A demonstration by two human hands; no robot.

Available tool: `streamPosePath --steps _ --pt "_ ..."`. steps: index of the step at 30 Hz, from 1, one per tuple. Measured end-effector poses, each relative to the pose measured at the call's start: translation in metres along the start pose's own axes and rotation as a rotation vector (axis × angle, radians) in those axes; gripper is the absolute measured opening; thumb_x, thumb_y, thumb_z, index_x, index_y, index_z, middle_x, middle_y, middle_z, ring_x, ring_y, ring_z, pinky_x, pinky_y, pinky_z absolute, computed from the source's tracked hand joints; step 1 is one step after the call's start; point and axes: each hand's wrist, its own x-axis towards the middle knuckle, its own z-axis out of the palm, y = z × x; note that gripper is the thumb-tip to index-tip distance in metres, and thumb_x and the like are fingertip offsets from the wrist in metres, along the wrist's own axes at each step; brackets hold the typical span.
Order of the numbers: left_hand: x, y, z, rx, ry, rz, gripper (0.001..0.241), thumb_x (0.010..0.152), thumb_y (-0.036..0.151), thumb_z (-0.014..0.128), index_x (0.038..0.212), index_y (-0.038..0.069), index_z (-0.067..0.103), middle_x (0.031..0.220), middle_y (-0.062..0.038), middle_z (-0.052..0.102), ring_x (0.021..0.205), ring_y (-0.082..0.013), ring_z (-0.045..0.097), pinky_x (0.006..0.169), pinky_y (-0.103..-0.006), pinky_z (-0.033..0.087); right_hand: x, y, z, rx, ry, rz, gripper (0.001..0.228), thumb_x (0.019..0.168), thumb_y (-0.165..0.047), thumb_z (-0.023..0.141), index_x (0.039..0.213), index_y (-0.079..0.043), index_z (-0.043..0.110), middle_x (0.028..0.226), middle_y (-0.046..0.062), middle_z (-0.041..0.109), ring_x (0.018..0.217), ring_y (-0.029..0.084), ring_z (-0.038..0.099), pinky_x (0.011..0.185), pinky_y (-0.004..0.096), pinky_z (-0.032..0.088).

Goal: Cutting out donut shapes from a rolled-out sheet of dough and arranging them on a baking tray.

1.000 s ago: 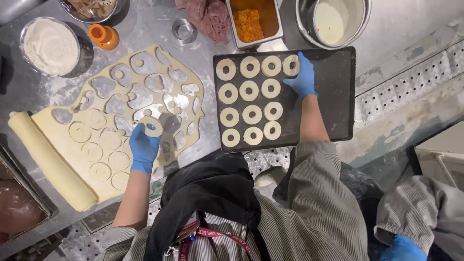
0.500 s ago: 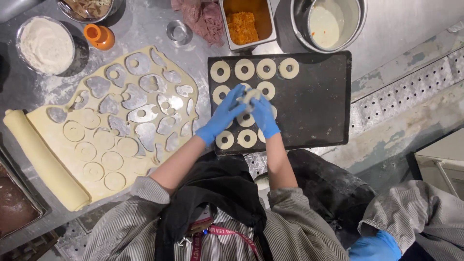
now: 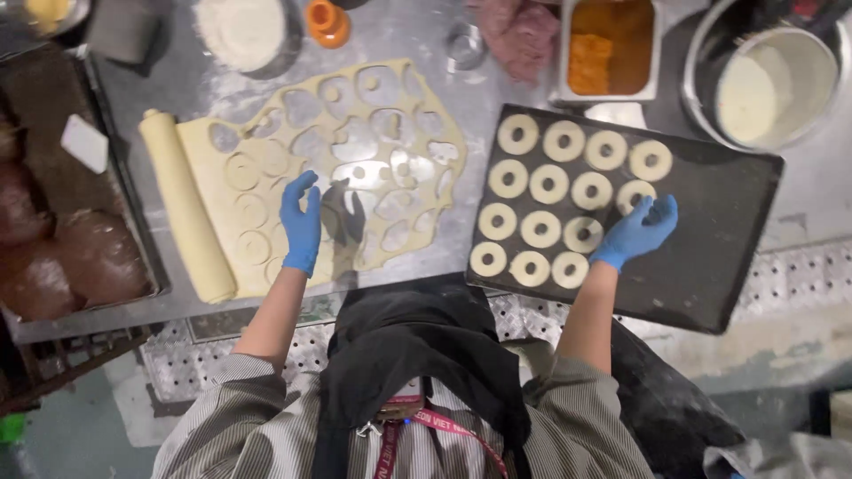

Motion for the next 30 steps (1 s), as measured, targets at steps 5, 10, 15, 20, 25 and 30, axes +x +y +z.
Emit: streamPosePath --steps 5,10,15,20,25,30 --pt "0.016 -0.062 -0.101 0.049 0.265 -0.147 0.024 0.103 0.007 0.059 0.125 0.004 0.068 0.124 -0.009 0.071 0.117 -0.0225 0.066 0.106 -0.0367 0.049 -0.125 -0.117 0.049 0.215 -0.400 0.024 0.021 0.104 -0.010 0.070 0.122 -0.001 0.065 0.119 0.011 0.068 0.106 0.022 0.063 0.097 0.036 0.052" --pt "0.050 -0.104 -0.134 0.004 0.290 -0.046 0.021 0.105 0.007 0.058 0.122 0.003 0.067 0.125 -0.010 0.069 0.119 -0.0252 0.065 0.106 -0.0380 0.050 -0.278 -0.212 0.115 0.083 -0.856 -0.255 0.010 0.103 -0.010 0.067 0.111 -0.006 0.071 0.128 0.014 0.073 0.115 0.023 0.070 0.100 0.035 0.054" --pt "0.111 -0.163 -0.114 0.218 -0.112 0.207 0.035 0.092 0.004 0.062 0.126 0.011 0.069 0.122 -0.011 0.071 0.112 -0.0343 0.064 0.098 -0.0457 0.050 -0.380 -0.269 0.179 0.145 -1.301 -0.210 0.031 0.091 -0.014 0.072 0.122 -0.009 0.068 0.118 0.011 0.069 0.109 0.030 0.065 0.096 0.042 0.052" --pt "0.161 -0.158 -0.118 0.574 -0.421 0.397 0.043 0.081 0.001 0.064 0.121 0.013 0.071 0.114 -0.013 0.072 0.101 -0.0355 0.062 0.086 -0.0484 0.047 -0.406 -0.238 0.208 -0.087 -1.139 -0.647 0.025 0.086 -0.016 0.078 0.110 -0.014 0.073 0.122 0.012 0.066 0.115 0.033 0.060 0.098 0.044 0.048" --pt "0.206 -0.148 -0.140 0.854 -0.673 0.282 0.025 0.080 0.030 0.076 0.098 0.013 0.074 0.101 -0.014 0.069 0.100 -0.0341 0.061 0.086 -0.0477 0.044 -0.407 -0.245 0.193 -0.201 -0.814 -0.714 0.026 0.086 -0.013 0.078 0.112 -0.013 0.073 0.126 0.014 0.063 0.116 0.035 0.059 0.102 0.047 0.046" --pt "0.212 -0.215 -0.115 0.736 -0.099 0.280 0.008 0.101 0.019 0.067 0.101 0.012 0.072 0.100 -0.012 0.069 0.093 -0.0335 0.065 0.081 -0.0490 0.046 -0.452 -0.287 0.170 0.010 -1.155 -0.467 0.055 0.069 -0.014 0.086 0.117 0.001 0.064 0.119 0.024 0.061 0.112 0.044 0.057 0.098 0.047 0.046"
